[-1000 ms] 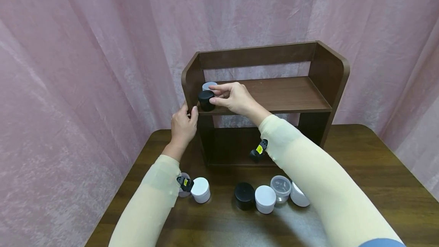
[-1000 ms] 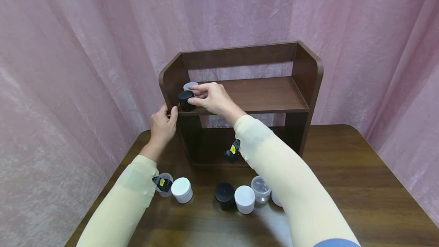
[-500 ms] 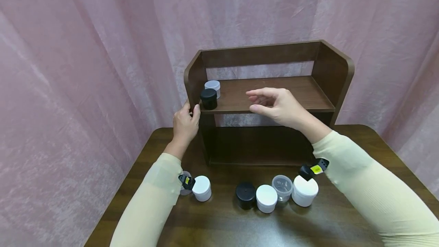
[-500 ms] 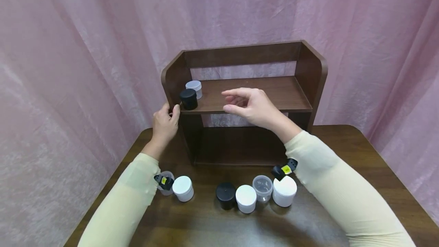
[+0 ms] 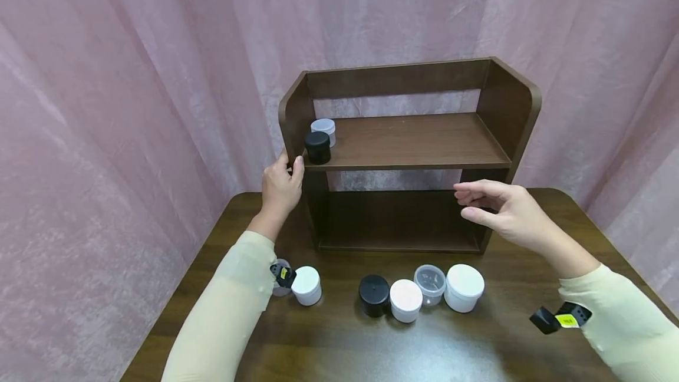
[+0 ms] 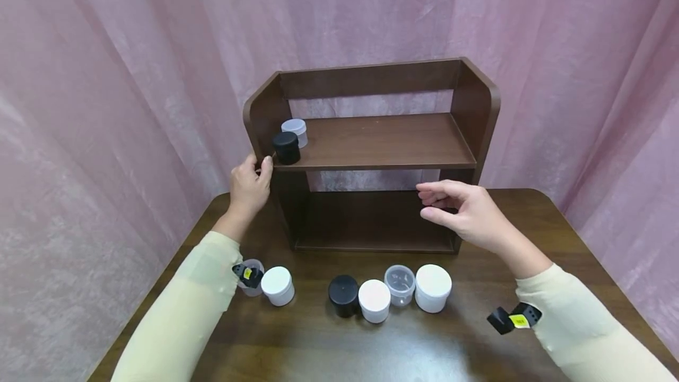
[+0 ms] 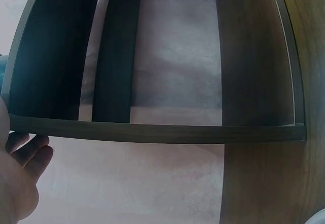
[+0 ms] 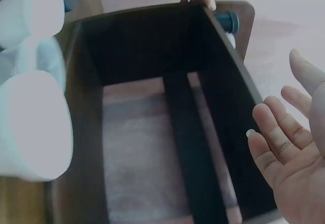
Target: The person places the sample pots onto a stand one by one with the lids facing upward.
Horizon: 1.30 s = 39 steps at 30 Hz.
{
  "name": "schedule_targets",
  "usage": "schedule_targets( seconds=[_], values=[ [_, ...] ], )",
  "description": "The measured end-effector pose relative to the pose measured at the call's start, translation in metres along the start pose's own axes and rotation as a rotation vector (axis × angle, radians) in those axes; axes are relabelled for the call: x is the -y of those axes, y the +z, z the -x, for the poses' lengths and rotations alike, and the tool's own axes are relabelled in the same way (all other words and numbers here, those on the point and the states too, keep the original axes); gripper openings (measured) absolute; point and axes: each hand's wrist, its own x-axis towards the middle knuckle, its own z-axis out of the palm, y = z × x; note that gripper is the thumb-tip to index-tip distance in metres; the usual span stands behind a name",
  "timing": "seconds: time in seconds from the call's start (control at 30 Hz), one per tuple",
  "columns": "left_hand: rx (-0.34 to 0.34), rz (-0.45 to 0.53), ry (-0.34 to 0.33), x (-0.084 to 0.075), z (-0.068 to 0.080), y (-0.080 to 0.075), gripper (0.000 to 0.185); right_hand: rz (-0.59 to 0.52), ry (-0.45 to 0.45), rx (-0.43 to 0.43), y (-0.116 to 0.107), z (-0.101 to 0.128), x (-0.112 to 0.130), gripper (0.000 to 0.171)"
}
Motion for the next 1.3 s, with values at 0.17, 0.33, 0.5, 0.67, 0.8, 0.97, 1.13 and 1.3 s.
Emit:
schedule_targets(
  seconds=[0.17,0.33,0.5,0.67,0.8,0.97,1.13,1.3],
  values=[
    [-0.007,-0.007,-0.005,0.001,0.001,0.001,0.025,0.027,0.078,-0.037,-0.006,0.032,-0.009,0.043],
    [-0.011,-0.005,-0.011,0.0,0.001,0.0,0.024,0.078,0.142,-0.073,-0.009,0.055,-0.017,0.045],
    [-0.005,-0.003,-0.014,-0.001,0.001,-0.001,0.025,0.099,0.15,-0.083,-0.012,0.072,-0.017,0.046],
    [-0.003,-0.006,-0.023,0.0,0.001,-0.001,0.025,0.107,0.158,-0.078,-0.014,0.085,-0.013,0.046],
    [0.008,0.004,-0.028,-0.001,0.001,-0.001,0.025,0.123,0.173,-0.082,-0.014,0.095,-0.013,0.048],
    [0.016,0.01,-0.029,0.001,0.0,0.002,0.027,0.113,0.168,-0.075,-0.012,0.102,-0.015,0.051],
    [0.009,0.01,-0.022,0.003,0.0,0.001,0.028,0.108,0.16,-0.058,-0.005,0.104,-0.019,0.051],
    [0.015,0.008,-0.013,0.003,0.001,0.0,0.028,0.116,0.143,-0.04,0.003,0.105,-0.023,0.052]
  ],
)
